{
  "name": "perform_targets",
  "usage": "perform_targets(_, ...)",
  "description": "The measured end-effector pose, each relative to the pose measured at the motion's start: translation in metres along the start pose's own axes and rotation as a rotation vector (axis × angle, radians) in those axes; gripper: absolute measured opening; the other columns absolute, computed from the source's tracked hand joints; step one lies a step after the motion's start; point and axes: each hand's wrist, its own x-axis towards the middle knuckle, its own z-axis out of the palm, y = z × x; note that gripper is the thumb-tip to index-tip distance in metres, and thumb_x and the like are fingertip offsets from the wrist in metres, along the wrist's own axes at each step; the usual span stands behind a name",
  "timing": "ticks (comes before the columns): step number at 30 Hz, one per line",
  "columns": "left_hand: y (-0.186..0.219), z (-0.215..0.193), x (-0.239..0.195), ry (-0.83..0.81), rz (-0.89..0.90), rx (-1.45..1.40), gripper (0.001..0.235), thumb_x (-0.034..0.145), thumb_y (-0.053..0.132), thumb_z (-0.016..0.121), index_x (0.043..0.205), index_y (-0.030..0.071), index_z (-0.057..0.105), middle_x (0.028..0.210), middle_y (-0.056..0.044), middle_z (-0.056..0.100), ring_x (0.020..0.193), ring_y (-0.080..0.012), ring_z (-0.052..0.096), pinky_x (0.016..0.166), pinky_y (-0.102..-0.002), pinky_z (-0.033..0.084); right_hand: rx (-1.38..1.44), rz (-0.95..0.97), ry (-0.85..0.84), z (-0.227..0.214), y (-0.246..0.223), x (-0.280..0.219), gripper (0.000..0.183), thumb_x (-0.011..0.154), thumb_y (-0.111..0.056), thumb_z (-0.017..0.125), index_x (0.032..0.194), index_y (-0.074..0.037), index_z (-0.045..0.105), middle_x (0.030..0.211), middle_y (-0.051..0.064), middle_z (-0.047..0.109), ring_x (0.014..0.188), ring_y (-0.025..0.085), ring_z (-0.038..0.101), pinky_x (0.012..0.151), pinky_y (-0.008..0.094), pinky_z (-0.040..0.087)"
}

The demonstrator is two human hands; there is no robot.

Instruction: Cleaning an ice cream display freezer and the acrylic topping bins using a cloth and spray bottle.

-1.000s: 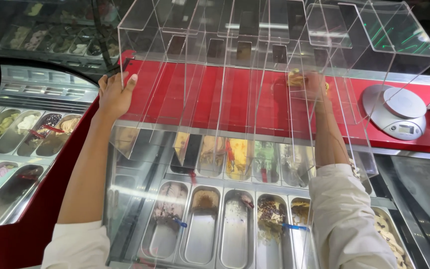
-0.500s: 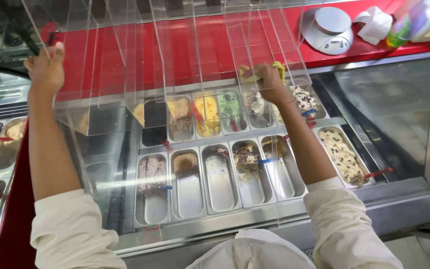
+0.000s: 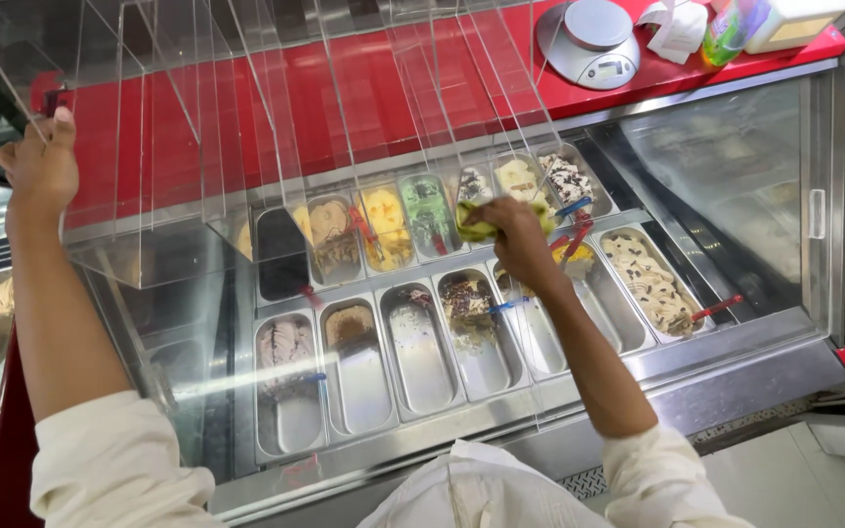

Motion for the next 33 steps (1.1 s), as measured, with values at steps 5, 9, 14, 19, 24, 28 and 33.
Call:
perform_targets(5,-0.001,-0.006,-0.001,-0.04,0.072,-0.014,0.082,0.104,0.08,0.036,0.144,0.011,0.055,0.156,-0.026,0.036,0.148,-0.0446,0.015,0.119,-0.056,0.018,0.829,0.402,0.387,0.013,0.034,-0.082,0.05,0.081,0.016,0.038,0.118,-0.001,0.068,0.1,0.011,0.073,0.085,0.021,0.072,0.075,0.032,0.061)
perform_targets(9,0.003,-0.009,-0.009,-0.026,0.123,0.033,0.079,0.108,0.075,0.037,0.144,0.008,0.055,0.153,-0.029,0.043,0.146,-0.0477,0.018,0.118,-0.059,0.016,1.466,0.655,0.566,0.053,0.136,-0.118,0.031,0.104,0.003,0.047,0.133,0.001,0.058,0.106,0.012,0.071,0.078,0.015,0.07,0.066,0.027,0.06)
perform_targets(14,0.007,-0.01,-0.016,-0.02,-0.007,0.004,0.079,0.106,0.076,0.04,0.147,0.01,0.056,0.148,-0.021,0.057,0.138,-0.0383,0.052,0.114,-0.052,0.039,1.763,0.487,0.557,0.051,0.118,-0.069,0.018,0.122,-0.011,0.054,0.128,0.006,0.053,0.114,0.016,0.07,0.089,0.02,0.07,0.07,0.031,0.059)
perform_targets(19,-0.007,-0.003,-0.007,0.114,0.174,-0.074,0.086,0.107,0.071,0.046,0.137,-0.009,0.045,0.131,-0.031,0.056,0.117,-0.0383,0.058,0.089,-0.051,0.049,1.383,0.684,0.771,0.047,0.039,-0.017,0.031,0.099,-0.018,0.065,0.121,0.002,0.058,0.107,0.011,0.071,0.093,0.022,0.073,0.082,0.039,0.065)
perform_targets(24,-0.071,0.015,0.032,-0.032,0.363,-0.075,0.064,0.121,0.054,0.031,0.118,-0.002,0.061,0.104,-0.02,0.069,0.095,-0.0277,0.07,0.086,-0.038,0.055,1.325,0.718,0.941,0.061,0.038,0.002,0.031,0.095,-0.014,0.071,0.118,0.005,0.063,0.107,0.017,0.072,0.095,0.025,0.074,0.083,0.039,0.065)
perform_targets(28,-0.1,0.026,0.053,0.071,0.356,0.05,0.063,0.12,0.051,0.03,0.114,-0.002,0.062,0.098,-0.015,0.071,0.089,-0.0233,0.07,0.072,-0.035,0.057,1.169,0.827,1.206,0.083,0.042,0.011,0.034,0.092,-0.014,0.078,0.116,0.006,0.065,0.11,0.012,0.071,0.094,0.021,0.073,0.079,0.037,0.064)
perform_targets(33,-0.081,0.015,0.036,0.1,0.404,0.056,0.062,0.12,0.052,0.031,0.128,0.0,0.065,0.114,-0.015,0.072,0.104,-0.0254,0.069,0.082,-0.041,0.057,1.173,0.876,1.221,0.108,0.003,0.015,0.035,0.09,-0.014,0.078,0.117,0.005,0.065,0.109,0.011,0.072,0.092,0.02,0.073,0.079,0.036,0.064)
